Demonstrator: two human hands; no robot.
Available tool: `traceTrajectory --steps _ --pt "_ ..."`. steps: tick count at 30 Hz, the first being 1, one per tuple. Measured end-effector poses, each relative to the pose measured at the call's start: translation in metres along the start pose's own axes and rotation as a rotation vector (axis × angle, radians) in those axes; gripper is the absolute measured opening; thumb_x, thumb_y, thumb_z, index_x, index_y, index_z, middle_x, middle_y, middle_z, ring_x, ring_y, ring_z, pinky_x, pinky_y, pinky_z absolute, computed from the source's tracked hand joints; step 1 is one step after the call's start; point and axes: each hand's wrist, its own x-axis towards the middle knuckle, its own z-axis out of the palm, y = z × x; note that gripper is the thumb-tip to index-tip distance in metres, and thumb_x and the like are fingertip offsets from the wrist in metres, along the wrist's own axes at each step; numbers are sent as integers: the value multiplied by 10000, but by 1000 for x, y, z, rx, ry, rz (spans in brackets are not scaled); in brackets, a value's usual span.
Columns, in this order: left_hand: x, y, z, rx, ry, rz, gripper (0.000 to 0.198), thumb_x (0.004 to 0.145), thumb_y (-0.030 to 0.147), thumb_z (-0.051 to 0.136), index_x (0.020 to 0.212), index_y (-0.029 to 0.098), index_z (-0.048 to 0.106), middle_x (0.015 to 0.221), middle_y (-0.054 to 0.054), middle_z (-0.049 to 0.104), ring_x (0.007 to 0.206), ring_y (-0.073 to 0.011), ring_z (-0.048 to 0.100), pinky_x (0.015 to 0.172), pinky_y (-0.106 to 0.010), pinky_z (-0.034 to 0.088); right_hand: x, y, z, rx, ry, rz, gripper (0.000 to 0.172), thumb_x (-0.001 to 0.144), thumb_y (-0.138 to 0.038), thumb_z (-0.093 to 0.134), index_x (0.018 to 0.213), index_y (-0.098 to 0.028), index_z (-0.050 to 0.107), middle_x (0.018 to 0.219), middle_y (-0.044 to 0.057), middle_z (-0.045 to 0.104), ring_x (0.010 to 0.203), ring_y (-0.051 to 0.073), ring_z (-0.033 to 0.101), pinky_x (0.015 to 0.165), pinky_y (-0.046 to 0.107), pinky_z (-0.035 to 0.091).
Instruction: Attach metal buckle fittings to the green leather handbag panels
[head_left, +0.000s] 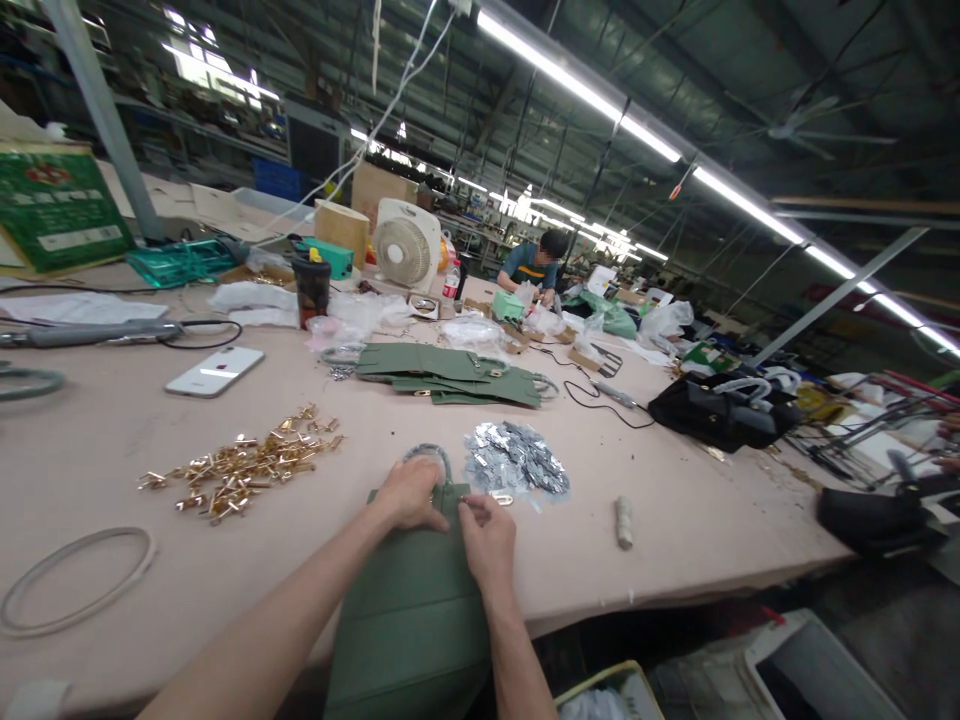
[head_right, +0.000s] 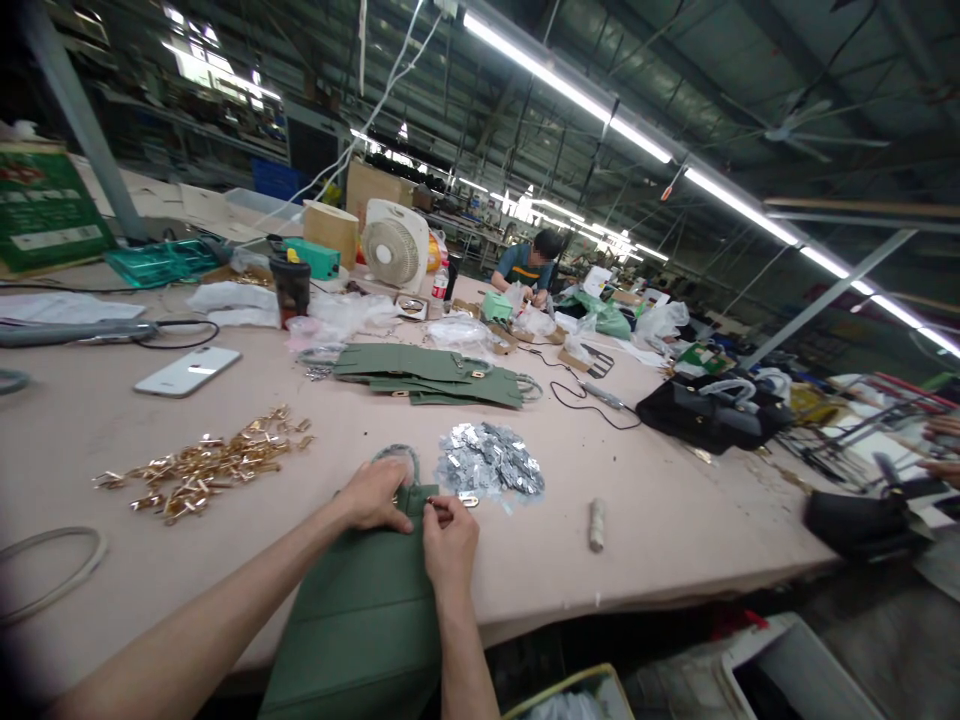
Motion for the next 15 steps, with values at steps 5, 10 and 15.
traceTrajectory --steps 5,10,15 --pt "-6 0 2 -20 42 17 582 561 549 895 964 224 628 1075 -80 686 1104 -348 624 886 -417 457 -5 -5 5 -80 52 -99 217 878 -317 618 948 -186 777 857 88 796 776 236 744 757 321 572" --pt "-10 1 1 -32 59 33 556 586 521 889 954 223 598 1078 -80 684 1081 -337 624 854 -403 444 -5 -2 4 107 15 81 304 849 -393 665 989 -152 786 766 72 790 597 213 717 571 282 553" --pt "-10 3 1 -50 49 41 513 599 504 875 927 227 593 995 -66 692 1019 -333 644 815 -390 439 -3 -3 9 96 46 101 279 847 -377 656 953 -154 787 786 76 794 601 218 724 579 289 555"
